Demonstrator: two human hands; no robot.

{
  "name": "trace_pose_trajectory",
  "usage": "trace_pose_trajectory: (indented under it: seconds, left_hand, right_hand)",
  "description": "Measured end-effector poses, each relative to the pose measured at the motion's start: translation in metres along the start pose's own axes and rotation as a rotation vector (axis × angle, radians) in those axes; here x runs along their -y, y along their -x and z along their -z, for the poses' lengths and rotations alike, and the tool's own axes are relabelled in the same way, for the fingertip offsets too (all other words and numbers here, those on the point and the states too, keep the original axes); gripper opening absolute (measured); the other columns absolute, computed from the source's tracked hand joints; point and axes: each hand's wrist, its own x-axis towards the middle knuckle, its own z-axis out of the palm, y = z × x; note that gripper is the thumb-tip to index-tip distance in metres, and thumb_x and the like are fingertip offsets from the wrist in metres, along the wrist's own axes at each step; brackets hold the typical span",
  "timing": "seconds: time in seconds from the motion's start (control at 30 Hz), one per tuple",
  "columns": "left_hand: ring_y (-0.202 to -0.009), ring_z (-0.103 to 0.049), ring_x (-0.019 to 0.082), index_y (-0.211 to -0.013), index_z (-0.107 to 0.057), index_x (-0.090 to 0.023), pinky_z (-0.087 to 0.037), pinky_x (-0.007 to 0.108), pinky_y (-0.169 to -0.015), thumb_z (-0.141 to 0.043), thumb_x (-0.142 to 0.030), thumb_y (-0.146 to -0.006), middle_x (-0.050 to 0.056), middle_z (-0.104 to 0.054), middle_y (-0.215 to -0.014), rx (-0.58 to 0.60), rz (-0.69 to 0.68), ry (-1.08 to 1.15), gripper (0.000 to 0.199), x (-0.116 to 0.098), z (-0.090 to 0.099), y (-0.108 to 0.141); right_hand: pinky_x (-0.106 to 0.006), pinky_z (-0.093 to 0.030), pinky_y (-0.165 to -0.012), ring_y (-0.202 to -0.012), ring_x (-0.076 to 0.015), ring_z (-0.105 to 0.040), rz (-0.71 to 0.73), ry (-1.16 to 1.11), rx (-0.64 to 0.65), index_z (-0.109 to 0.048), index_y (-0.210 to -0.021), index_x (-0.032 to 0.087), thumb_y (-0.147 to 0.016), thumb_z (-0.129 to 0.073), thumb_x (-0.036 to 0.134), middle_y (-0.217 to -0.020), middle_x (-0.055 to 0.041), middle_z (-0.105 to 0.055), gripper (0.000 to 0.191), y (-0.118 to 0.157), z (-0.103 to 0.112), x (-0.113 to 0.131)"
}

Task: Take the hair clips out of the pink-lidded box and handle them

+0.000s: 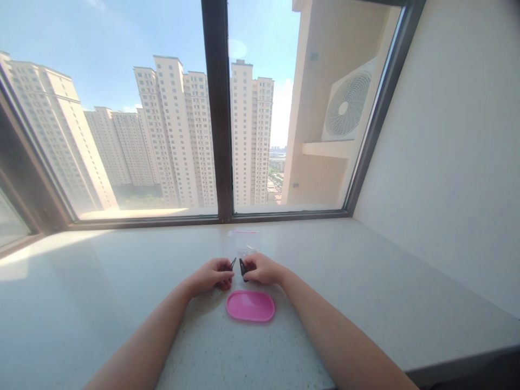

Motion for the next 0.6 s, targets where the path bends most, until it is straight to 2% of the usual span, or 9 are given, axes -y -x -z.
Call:
trace_pose_trajectory:
  seconds: [0.13,0.47,0.6]
  left_hand:
    - [-0.063,-0.065,0.017,-0.081,-0.056,-0.015,-0.051,0.031,-0.062,-0.069,-0.041,-0.07,0.002,-0.065,-0.069,0.002,-0.012,0.0,0.031,0.002,0.0003,-0.0009]
    - [-0.063,-0.064,0.016,-0.082,-0.056,-0.014,-0.05,0.029,-0.062,-0.067,-0.039,-0.072,0.002,-0.065,-0.07,0.017,-0.015,-0.02,0.029,0.0009,0.0007,0.0007]
    - [-0.062,-0.063,0.015,-0.082,-0.055,-0.014,-0.049,0.029,-0.062,-0.067,-0.038,-0.072,0.001,-0.065,-0.07,0.015,-0.009,-0.026,0.029,-0.0026,-0.0004,0.0029]
  right_hand:
    - [-0.021,-0.036,-0.053,-0.056,-0.01,-0.047,-0.04,-0.075,0.008,-0.062,-0.068,0.012,-0.059,-0.064,0.013,-0.06,0.0023,-0.055,0.009,-0.0017,0.001,-0.0014]
    - [-0.018,-0.029,-0.044,-0.047,-0.0068,-0.041,-0.066,-0.007,-0.012,-0.072,-0.075,0.011,-0.061,-0.07,0.021,-0.052,0.003,-0.054,0.017,0.0028,0.0058,-0.005]
    - [-0.017,-0.033,-0.042,-0.045,-0.0074,-0.046,-0.092,-0.027,-0.021,-0.071,-0.078,0.011,-0.065,-0.066,0.02,-0.056,0.0018,-0.058,0.017,0.0029,0.0043,-0.004]
